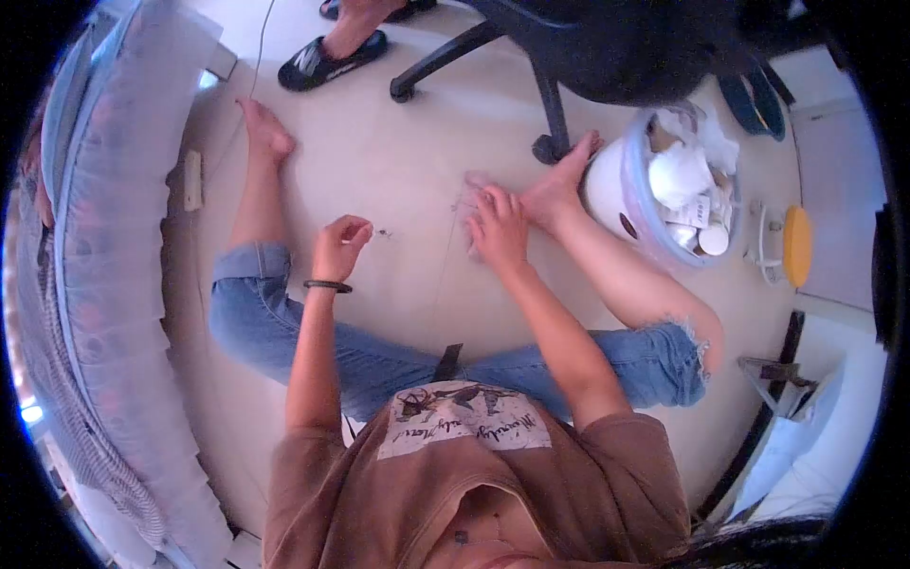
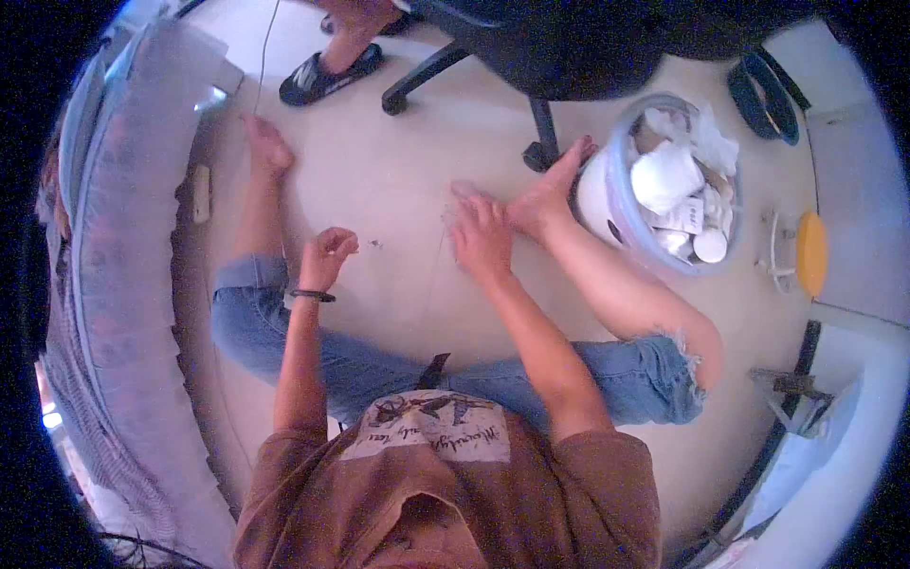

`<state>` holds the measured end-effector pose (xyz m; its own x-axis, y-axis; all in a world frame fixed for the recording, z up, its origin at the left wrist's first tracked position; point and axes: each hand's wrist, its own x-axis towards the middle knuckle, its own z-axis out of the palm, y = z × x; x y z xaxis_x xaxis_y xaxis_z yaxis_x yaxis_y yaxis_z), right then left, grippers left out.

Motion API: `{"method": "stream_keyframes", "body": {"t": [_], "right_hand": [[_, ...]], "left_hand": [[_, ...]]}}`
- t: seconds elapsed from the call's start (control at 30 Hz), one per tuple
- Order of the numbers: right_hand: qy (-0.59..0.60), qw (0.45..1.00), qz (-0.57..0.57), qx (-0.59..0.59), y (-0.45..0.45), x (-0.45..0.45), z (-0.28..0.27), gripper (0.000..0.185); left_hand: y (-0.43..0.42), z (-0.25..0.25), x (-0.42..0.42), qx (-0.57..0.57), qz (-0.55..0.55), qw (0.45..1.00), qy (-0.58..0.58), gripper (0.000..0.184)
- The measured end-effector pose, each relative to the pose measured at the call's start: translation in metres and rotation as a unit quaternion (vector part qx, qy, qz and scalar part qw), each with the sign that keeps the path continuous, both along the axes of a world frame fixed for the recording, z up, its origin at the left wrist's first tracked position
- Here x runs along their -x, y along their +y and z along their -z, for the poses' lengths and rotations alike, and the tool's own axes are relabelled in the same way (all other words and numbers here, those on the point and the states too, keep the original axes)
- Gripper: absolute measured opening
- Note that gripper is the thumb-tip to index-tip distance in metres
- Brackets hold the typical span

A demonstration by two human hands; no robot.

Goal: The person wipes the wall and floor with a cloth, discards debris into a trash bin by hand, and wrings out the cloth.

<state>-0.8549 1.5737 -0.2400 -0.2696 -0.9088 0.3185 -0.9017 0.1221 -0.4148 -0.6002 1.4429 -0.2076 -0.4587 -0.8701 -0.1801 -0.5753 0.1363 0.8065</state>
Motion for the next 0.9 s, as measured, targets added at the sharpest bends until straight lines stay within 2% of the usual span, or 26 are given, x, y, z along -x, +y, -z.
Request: {"method": "stream_keyframes", "body": {"t": [0.03, 0.13, 0.17, 0.23, 0.33, 0.37, 0.53, 0.57, 0.73, 0.9], "right_hand": [[0.011, 0.999, -0.039, 0.000, -0.002, -0.007, 0.001, 0.038], [-0.052, 0.982, -0.170, -0.070, -0.007, -0.046, 0.024, 0.027], [-0.037, 0.979, -0.173, -0.105, -0.011, -0.056, 0.029, 0.024], [-0.011, 0.968, -0.176, -0.177, -0.020, -0.076, 0.033, 0.019], [-0.042, 0.975, -0.118, -0.185, -0.041, -0.097, 0.053, 0.015], [-0.048, 0.977, -0.132, -0.161, -0.048, -0.102, 0.059, 0.015], [-0.080, 0.979, -0.165, -0.091, -0.082, -0.112, 0.064, 0.016], [-0.068, 0.973, -0.203, -0.090, -0.089, -0.111, 0.063, 0.018], [-0.015, 0.935, -0.336, -0.109, -0.107, -0.099, 0.055, 0.031], [0.007, 0.913, -0.393, -0.110, -0.098, -0.092, 0.051, 0.038]], "left_hand": [[0.004, 0.009, -0.010, -0.049, -0.031, 0.998, 0.026, 0.018], [0.019, 0.025, -0.026, -0.016, -0.100, 0.994, -0.031, 0.019], [0.021, 0.023, -0.029, -0.001, -0.121, 0.991, -0.058, 0.019], [0.021, 0.018, -0.037, -0.010, -0.120, 0.976, -0.184, 0.023], [0.020, 0.019, -0.040, -0.037, -0.075, 0.940, -0.330, 0.036], [0.021, 0.020, -0.040, -0.048, -0.054, 0.925, -0.372, 0.041], [0.057, 0.048, -0.030, 0.048, -0.003, 0.939, -0.340, 0.053], [0.064, 0.055, -0.028, 0.058, 0.006, 0.938, -0.342, 0.055], [0.069, 0.043, -0.009, 0.046, -0.001, 0.949, -0.312, 0.053], [0.064, 0.046, -0.005, 0.047, 0.015, 0.941, -0.335, 0.041]]}}
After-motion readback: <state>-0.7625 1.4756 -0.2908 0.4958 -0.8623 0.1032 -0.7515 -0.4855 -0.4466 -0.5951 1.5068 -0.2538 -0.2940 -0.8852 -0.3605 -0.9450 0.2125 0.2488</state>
